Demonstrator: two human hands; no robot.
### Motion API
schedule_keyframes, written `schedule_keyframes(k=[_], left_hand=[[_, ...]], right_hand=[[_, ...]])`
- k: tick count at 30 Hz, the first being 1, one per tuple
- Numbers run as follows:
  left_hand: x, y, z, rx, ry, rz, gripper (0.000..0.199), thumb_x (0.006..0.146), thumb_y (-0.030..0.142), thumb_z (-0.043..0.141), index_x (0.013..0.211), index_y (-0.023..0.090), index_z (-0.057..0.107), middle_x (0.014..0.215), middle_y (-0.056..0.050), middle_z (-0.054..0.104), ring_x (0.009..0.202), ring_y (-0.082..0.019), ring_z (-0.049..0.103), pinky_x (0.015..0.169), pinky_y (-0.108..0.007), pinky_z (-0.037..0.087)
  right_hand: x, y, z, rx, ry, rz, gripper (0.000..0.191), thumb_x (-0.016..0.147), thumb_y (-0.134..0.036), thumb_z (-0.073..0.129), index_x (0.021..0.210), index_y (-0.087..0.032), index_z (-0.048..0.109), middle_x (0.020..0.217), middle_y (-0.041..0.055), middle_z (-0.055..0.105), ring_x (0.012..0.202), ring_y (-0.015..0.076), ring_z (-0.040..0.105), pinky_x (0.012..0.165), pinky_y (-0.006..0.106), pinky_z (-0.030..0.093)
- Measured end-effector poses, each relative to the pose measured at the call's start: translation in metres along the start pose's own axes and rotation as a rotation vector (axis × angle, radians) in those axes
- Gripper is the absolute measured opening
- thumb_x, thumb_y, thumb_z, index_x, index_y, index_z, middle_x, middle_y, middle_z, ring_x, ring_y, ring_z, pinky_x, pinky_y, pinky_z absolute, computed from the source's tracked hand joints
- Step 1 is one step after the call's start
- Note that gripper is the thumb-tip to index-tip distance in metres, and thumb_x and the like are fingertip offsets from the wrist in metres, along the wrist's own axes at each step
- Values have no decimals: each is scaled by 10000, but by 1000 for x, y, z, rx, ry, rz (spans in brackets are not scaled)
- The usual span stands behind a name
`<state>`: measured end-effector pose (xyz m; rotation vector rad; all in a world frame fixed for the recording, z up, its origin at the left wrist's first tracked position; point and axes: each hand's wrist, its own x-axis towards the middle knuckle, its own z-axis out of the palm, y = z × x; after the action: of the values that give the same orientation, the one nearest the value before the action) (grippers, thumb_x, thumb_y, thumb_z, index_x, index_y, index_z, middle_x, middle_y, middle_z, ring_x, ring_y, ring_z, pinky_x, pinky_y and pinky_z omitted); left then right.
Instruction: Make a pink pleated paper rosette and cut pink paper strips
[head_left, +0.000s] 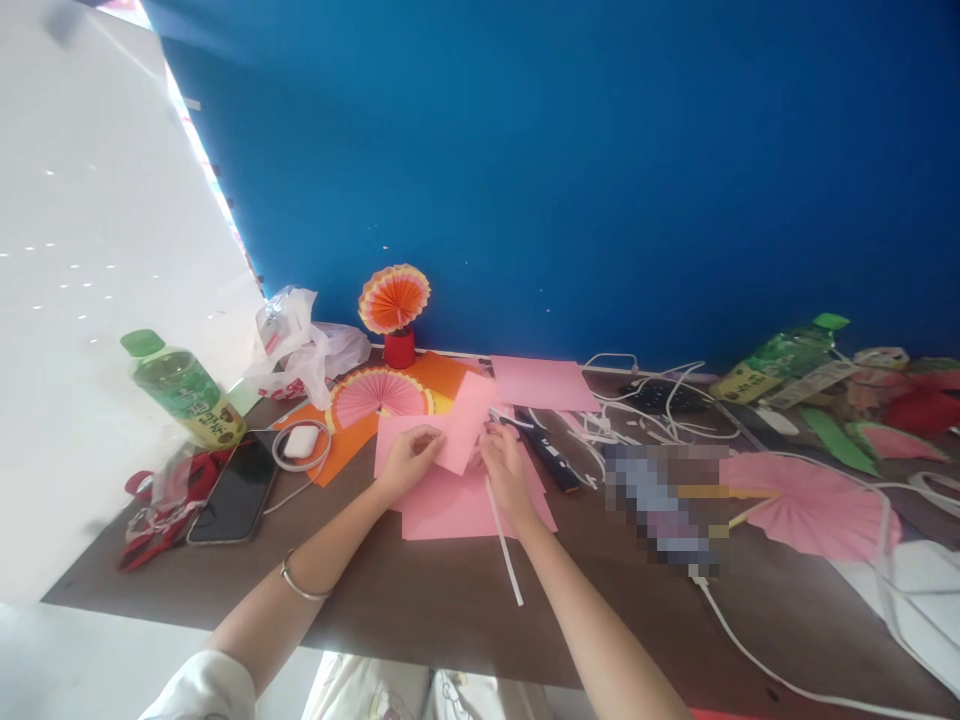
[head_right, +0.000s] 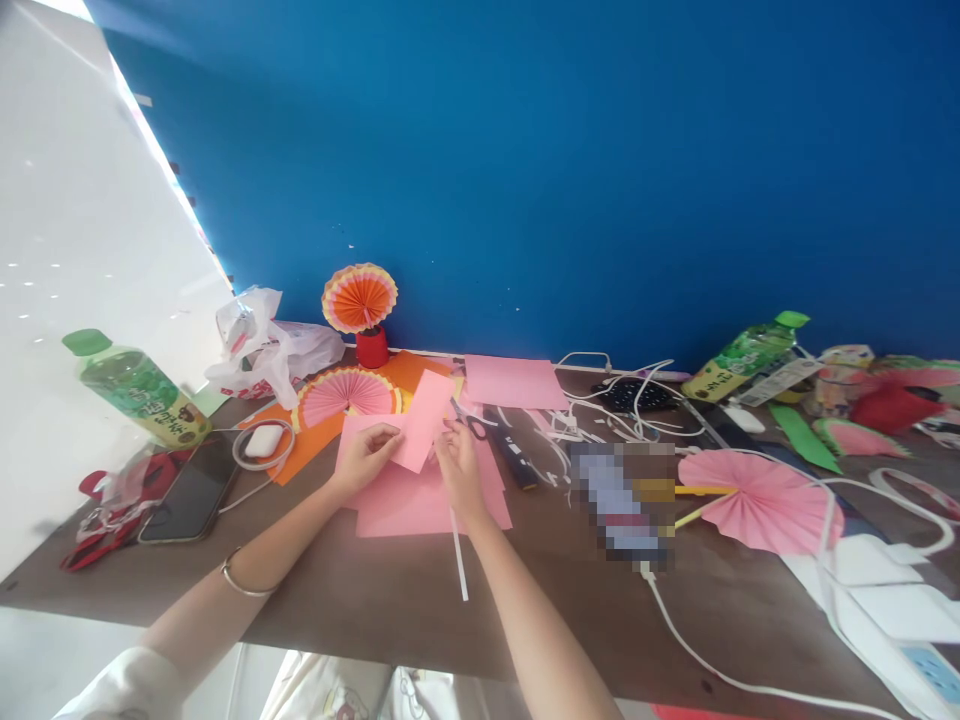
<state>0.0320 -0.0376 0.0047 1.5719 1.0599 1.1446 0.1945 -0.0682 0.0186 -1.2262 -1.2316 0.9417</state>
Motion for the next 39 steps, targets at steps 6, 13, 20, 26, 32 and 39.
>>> schedule_keyframes(k=[6, 13, 20, 26, 32, 39], left_hand=[[0, -2, -7, 213, -120, 90, 211, 790, 315, 489, 782, 173, 644, 845, -52, 675, 766, -179, 597, 697, -279, 459], [1, 4, -15, 280, -165, 129, 193, 781, 302, 504, 797, 196, 664, 872, -43, 683, 776, -177, 601, 678, -267, 459], [6, -4, -14, -61, 11, -87, 419, 705, 346, 626, 1076, 163, 563, 821, -44, 629, 782, -146, 604, 691, -244, 474], [8, -8, -17, -53, 62, -170, 409, 658, 379, 666, 988, 144, 616, 594, 20, 567, 554, -104, 549, 535, -210, 426], [9, -7, -18, -223, 67, -155, 376, 642, 382, 682, 926, 143, 623, 783, -49, 665, 757, -164, 624, 682, -262, 471], [9, -4, -18, -338, 22, -148, 269, 612, 338, 723, 761, 133, 631, 710, -21, 651, 672, -139, 608, 641, -240, 463]], right_hand=[[15, -5, -23, 86, 122, 32, 358, 690, -431, 629, 930, -178, 550, 813, 41, 617, 681, 146, 576, 600, 267, 471], [24, -3, -42, 26, 100, -22, 396, 644, -409, 673, 953, -169, 618, 886, 70, 649, 739, 164, 591, 642, 301, 495], [30, 8, -43, 151, 138, 73, 309, 612, -397, 700, 789, -166, 593, 584, -35, 556, 410, 70, 446, 404, 224, 385], [30, 15, -41, 159, 72, 52, 279, 641, -367, 683, 811, -173, 576, 649, -20, 594, 437, 81, 488, 447, 240, 427], [29, 13, -42, 135, -117, 84, 296, 623, -343, 695, 836, -157, 604, 685, 12, 625, 470, 99, 506, 453, 244, 430], [27, 13, -41, 124, -136, 154, 261, 596, -315, 689, 798, -164, 624, 652, 2, 628, 460, 102, 502, 416, 225, 408]])
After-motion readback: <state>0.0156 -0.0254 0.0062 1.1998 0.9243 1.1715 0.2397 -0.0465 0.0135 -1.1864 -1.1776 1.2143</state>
